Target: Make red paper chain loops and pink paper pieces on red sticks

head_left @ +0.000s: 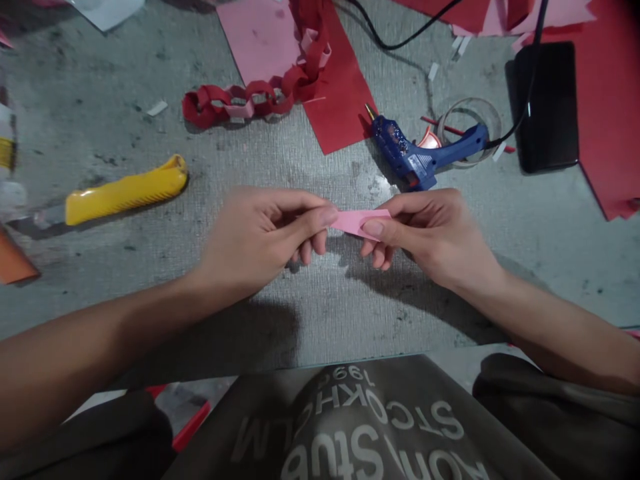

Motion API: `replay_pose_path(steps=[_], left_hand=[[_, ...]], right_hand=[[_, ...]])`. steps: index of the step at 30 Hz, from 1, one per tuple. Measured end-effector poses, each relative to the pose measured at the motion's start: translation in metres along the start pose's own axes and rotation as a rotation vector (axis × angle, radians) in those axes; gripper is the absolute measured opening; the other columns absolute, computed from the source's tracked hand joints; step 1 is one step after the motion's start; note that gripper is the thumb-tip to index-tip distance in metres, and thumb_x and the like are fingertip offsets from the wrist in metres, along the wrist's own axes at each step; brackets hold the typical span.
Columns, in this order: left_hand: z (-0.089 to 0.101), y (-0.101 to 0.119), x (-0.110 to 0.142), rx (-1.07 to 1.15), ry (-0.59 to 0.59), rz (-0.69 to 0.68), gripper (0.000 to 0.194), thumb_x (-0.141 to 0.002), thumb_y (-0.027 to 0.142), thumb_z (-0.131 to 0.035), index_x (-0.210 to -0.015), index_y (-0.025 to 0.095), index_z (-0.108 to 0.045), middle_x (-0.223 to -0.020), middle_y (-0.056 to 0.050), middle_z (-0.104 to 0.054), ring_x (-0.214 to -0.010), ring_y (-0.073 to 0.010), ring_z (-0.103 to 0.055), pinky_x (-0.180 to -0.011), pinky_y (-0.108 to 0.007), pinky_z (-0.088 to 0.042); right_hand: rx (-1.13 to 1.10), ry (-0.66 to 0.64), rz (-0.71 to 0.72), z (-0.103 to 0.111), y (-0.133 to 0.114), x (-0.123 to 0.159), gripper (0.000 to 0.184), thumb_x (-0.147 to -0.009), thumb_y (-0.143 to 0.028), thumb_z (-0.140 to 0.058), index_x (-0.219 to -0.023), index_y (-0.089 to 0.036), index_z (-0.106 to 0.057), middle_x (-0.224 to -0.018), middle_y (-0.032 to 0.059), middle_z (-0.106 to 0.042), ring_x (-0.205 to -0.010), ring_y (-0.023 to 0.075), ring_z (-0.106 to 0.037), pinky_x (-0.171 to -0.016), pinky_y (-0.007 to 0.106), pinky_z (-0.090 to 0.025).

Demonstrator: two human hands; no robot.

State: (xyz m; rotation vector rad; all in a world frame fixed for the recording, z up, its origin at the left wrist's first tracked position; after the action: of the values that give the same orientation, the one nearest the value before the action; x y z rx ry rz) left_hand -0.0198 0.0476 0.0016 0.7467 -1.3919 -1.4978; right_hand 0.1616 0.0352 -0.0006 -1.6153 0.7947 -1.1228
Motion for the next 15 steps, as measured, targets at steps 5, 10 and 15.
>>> replay_pose_path(steps=[5, 10, 15], left_hand=[[0.000, 0.001, -0.001, -0.001, -0.008, -0.015, 0.022, -0.101, 0.043, -0.075, -0.089, 0.027, -0.083, -0.065, 0.001, -0.071, -0.049, -0.0103, -0.060, -0.045, -0.022, -0.047], [-0.004, 0.007, -0.003, -0.109, -0.093, -0.053, 0.024, -0.104, 0.034, -0.068, -0.089, 0.023, -0.082, -0.064, 0.001, -0.070, -0.050, -0.0095, -0.057, -0.045, -0.022, -0.044], [-0.002, 0.014, 0.003, -0.242, -0.072, -0.102, 0.025, -0.104, 0.035, -0.066, -0.089, 0.025, -0.083, -0.061, 0.003, -0.066, -0.048, -0.0093, -0.053, -0.044, -0.025, -0.035]], right_hand=[[-0.007, 0.003, 0.016, 0.000, -0.002, 0.000, 0.029, -0.088, -0.042, -0.090, -0.089, -0.014, -0.082, -0.077, 0.0066, -0.079, -0.058, 0.0135, -0.072, -0.053, 0.024, -0.062], [0.048, 0.004, 0.037, -0.002, -0.005, 0.001, 0.028, -0.089, -0.045, -0.089, -0.086, -0.018, -0.081, -0.075, 0.0048, -0.077, -0.060, 0.0153, -0.072, -0.055, 0.028, -0.062], [0.125, -0.003, 0.062, -0.006, -0.007, 0.003, 0.024, -0.089, -0.045, -0.089, -0.092, -0.021, -0.082, -0.075, 0.0009, -0.075, -0.063, 0.0147, -0.070, -0.058, 0.028, -0.060]])
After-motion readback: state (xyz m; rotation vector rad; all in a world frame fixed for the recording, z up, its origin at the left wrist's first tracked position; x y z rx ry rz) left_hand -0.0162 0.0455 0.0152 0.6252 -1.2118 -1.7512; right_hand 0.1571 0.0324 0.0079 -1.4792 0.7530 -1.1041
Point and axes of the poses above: each hand's wrist, its own x-axis away from the middle knuckle, its own z-axis out of the back of the hand, y = z × x, the point moved 8 cm from there along -x, towards the middle knuckle
